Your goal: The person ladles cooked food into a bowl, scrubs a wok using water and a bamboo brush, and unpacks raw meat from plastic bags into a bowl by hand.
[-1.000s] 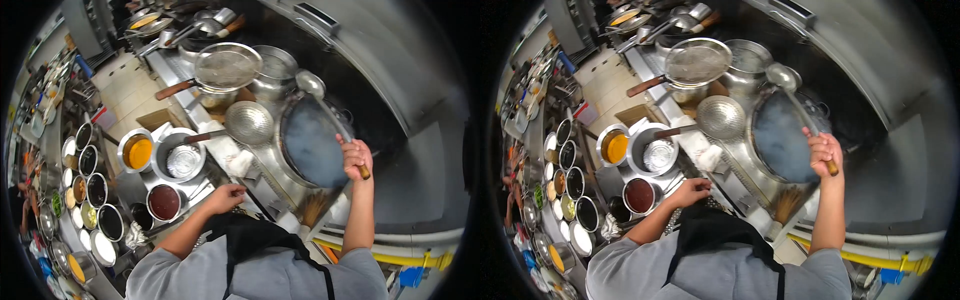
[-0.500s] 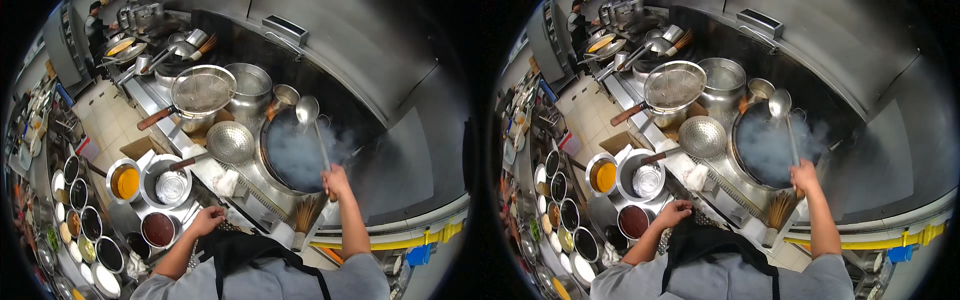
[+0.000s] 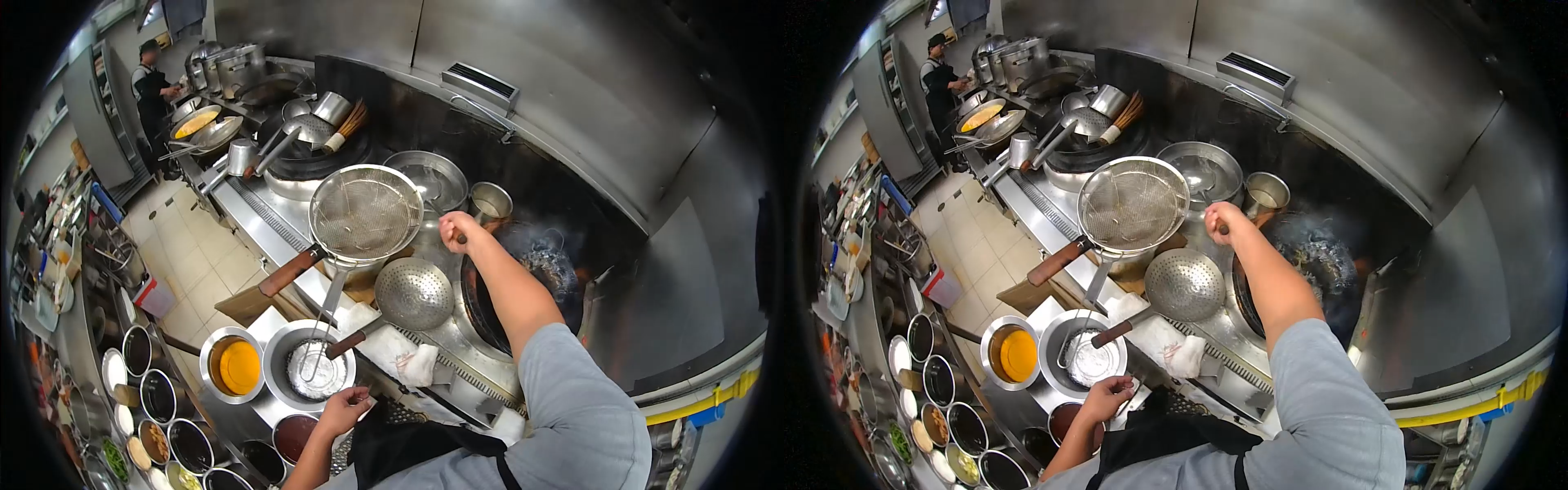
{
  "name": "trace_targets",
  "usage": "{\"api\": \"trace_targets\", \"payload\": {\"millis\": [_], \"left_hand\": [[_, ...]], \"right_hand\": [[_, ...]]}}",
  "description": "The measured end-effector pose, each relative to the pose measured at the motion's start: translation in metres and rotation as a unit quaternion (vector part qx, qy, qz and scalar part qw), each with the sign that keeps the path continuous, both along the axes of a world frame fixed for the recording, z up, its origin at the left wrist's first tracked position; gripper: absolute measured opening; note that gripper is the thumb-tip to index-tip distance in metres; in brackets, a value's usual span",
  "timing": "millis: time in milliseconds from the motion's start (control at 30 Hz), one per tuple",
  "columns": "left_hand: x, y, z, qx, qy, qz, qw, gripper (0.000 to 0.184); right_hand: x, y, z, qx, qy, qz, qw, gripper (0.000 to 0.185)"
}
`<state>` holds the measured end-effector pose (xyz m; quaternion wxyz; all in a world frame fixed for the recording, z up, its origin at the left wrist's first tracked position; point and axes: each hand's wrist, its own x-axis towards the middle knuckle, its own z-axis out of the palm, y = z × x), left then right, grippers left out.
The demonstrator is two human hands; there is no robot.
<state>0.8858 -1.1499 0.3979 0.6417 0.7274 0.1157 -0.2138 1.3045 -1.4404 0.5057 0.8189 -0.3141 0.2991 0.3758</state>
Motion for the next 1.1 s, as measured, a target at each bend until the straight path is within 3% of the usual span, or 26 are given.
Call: {"api": "trace_targets", "payload": {"millis": [67, 133, 167, 233, 267, 300, 500, 600, 700, 833, 867, 900, 967, 1000, 1033, 1067, 1100], "left_hand": [[0.000, 0.009, -0.015, -0.014, 0.008, -0.003, 1.000, 0.040], [0.008, 0.007, 0.009, 0.077, -0.010, -0.060, 0.995, 0.042], [0.009, 0.008, 0.013, 0.078, -0.025, -0.060, 0.995, 0.043], [0.015, 0.001, 0.020, 0.072, -0.054, -0.059, 0.994, 0.044], [0.020, 0.000, 0.019, 0.057, -0.075, -0.061, 0.994, 0.045], [0.025, -0.004, 0.021, 0.061, -0.078, -0.060, 0.993, 0.045], [0.031, -0.045, 0.006, -0.003, -0.068, -0.095, 0.993, 0.039], [0.030, -0.069, 0.004, 0.043, -0.091, -0.140, 0.985, 0.038], [0.026, -0.094, 0.012, 0.012, -0.067, -0.160, 0.985, 0.035], [0.028, -0.116, 0.015, 0.032, -0.113, -0.208, 0.971, 0.036], [0.029, -0.121, 0.015, 0.034, -0.113, -0.209, 0.971, 0.036], [0.028, -0.124, 0.021, 0.022, -0.107, -0.199, 0.974, 0.037], [0.030, -0.122, 0.035, 0.012, -0.103, -0.184, 0.977, 0.038], [0.030, -0.119, 0.045, 0.063, -0.148, -0.152, 0.975, 0.038], [0.032, -0.116, 0.049, 0.113, -0.193, -0.122, 0.967, 0.039], [0.036, -0.108, 0.036, 0.231, -0.375, -0.076, 0.895, 0.037], [0.042, -0.098, 0.041, 0.268, -0.404, -0.035, 0.874, 0.036]], "right_hand": [[-0.013, -0.004, 0.010, 0.078, -0.010, -0.079, 0.994, 0.014], [-0.027, -0.027, 0.010, 0.148, -0.037, -0.085, 0.985, 0.050], [-0.037, -0.038, 0.012, 0.225, 0.002, -0.082, 0.971, 0.054], [-0.071, -0.060, 0.040, 0.285, 0.011, -0.074, 0.956, 0.048], [-0.082, -0.074, 0.046, 0.318, -0.006, 0.005, 0.948, 0.041], [-0.101, -0.088, 0.055, 0.302, -0.061, 0.013, 0.951, 0.038], [-0.233, -0.150, 0.104, 0.351, -0.107, -0.073, 0.927, 0.051], [-0.289, -0.185, 0.115, 0.327, -0.114, -0.095, 0.933, 0.051], [-0.329, -0.220, 0.116, 0.225, -0.060, -0.143, 0.962, 0.040], [-0.358, -0.248, 0.088, -0.006, -0.043, -0.119, 0.992, 0.022], [-0.364, -0.249, 0.083, -0.004, -0.043, -0.120, 0.992, 0.022], [-0.368, -0.247, 0.079, -0.137, -0.058, -0.108, 0.983, 0.019], [-0.372, -0.250, 0.069, -0.354, -0.113, -0.033, 0.928, 0.016], [-0.375, -0.245, 0.066, -0.351, -0.114, -0.030, 0.929, 0.016], [-0.379, -0.236, 0.062, -0.577, -0.223, 0.054, 0.783, 0.018], [-0.379, -0.227, 0.059, -0.751, -0.312, 0.132, 0.567, 0.021], [-0.376, -0.217, 0.056, -0.748, -0.373, 0.083, 0.543, 0.027]]}}
